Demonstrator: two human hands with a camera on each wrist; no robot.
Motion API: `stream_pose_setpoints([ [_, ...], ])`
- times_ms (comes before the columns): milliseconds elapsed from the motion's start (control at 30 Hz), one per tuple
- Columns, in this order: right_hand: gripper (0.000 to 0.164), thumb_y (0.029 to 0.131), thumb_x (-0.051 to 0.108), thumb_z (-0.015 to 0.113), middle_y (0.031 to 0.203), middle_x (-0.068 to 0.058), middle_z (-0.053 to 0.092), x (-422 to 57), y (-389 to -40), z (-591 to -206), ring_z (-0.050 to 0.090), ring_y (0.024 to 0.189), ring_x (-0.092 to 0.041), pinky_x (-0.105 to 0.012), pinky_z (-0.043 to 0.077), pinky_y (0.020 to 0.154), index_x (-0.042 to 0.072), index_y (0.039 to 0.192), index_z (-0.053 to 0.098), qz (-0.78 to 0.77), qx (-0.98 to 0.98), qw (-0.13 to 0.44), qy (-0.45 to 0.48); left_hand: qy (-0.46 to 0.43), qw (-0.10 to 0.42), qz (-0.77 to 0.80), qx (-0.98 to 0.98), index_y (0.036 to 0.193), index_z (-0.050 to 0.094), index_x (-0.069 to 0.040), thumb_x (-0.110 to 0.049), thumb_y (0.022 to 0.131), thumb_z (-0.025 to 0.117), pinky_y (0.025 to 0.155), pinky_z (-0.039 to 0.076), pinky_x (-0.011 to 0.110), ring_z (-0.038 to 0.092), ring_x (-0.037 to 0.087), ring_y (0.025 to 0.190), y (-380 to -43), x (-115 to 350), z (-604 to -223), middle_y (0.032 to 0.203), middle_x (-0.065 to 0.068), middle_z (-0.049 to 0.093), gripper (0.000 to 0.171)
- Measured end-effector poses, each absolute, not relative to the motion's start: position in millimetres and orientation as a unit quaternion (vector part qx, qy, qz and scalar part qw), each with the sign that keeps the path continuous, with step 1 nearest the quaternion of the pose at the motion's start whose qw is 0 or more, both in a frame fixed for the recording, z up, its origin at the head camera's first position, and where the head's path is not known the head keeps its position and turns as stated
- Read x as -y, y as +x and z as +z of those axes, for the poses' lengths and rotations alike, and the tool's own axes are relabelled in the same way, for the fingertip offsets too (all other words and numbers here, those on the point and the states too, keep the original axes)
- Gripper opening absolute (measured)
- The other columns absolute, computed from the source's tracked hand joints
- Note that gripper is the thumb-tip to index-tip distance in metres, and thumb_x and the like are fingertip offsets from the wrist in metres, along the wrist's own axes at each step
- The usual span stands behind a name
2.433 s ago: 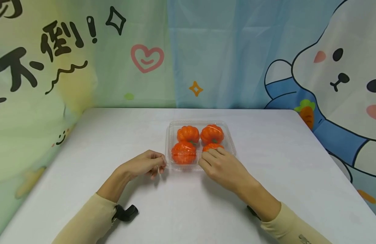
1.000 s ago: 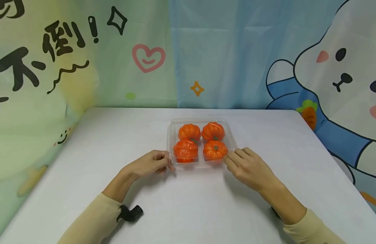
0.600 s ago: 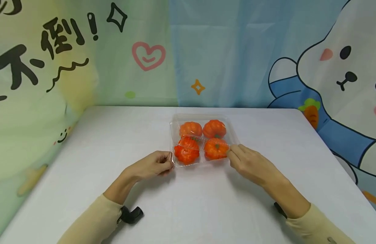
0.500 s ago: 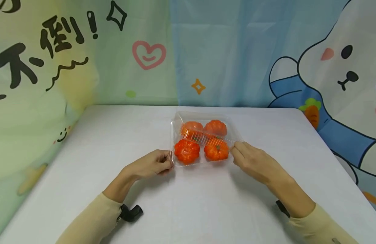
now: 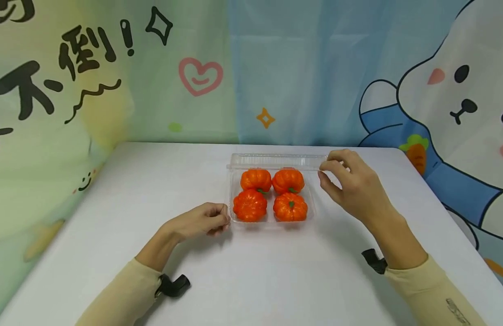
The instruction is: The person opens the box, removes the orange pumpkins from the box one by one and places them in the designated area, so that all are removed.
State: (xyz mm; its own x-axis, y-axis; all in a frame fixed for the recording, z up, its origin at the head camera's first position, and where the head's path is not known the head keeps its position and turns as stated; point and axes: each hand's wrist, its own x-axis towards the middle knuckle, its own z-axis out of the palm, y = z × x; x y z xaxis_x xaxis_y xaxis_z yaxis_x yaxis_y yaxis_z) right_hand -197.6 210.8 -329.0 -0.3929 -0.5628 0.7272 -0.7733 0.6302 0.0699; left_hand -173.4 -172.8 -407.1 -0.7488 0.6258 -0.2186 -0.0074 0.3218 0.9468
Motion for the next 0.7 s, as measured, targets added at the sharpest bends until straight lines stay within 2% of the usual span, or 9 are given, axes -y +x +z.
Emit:
stream_pose_setpoints([
  [100,0.024,0.085,-0.003,0.075,0.116,-0.02,0.06,-208,-208,-330,0.06,0.106,-0.033,-0.027,0.052,0.091,-0.001,0.108,0.068,0.224,0.821,0.365,0.378,0.194,0.289,0.547,-0.761,0.086,0.055,-0.003,-0.011,0.102,0.046,0.06,0.035,0.023,0.043,0.016,0.065,-175,173,-407,0.073,0.003,0.054,0.02],
  [200,0.028,0.086,-0.005,0.073,0.123,-0.02,0.061,-205,-219,-333,0.06,0.112,-0.032,-0.015,0.046,0.094,-0.001,0.114,0.069,0.299,0.813,0.353,0.353,0.187,0.297,0.552,-0.757,0.086,0.054,-0.004,-0.011,0.103,0.046,0.061,0.035,0.023,0.044,0.016,0.065,-175,174,-407,0.073,0.003,0.054,0.021],
  [400,0.043,0.089,-0.006,0.073,0.133,-0.02,0.057,-204,-232,-338,0.056,0.12,-0.028,-0.012,0.048,0.093,0.002,0.13,0.068,0.366,0.815,0.326,0.31,0.191,0.32,0.545,-0.751,0.087,0.054,-0.005,-0.014,0.105,0.048,0.063,0.038,0.023,0.049,0.015,0.068,-175,177,-406,0.076,0.003,0.056,0.021],
  [567,0.061,0.09,-0.004,0.073,0.139,-0.015,0.052,-201,-237,-340,0.057,0.115,-0.018,-0.011,0.05,0.086,0.013,0.146,0.057,0.422,0.819,0.281,0.269,0.192,0.331,0.537,-0.752,0.088,0.053,-0.006,-0.015,0.105,0.048,0.065,0.039,0.023,0.05,0.016,0.069,-175,182,-402,0.078,0.003,0.056,0.02],
  [700,0.073,0.091,-0.004,0.072,0.141,-0.015,0.05,-203,-241,-343,0.061,0.114,-0.024,-0.008,0.048,0.082,0.02,0.155,0.046,0.427,0.83,0.258,0.249,0.202,0.337,0.531,-0.751,0.087,0.052,-0.005,-0.014,0.104,0.047,0.065,0.037,0.023,0.047,0.015,0.068,-175,183,-402,0.077,0.003,0.054,0.019],
])
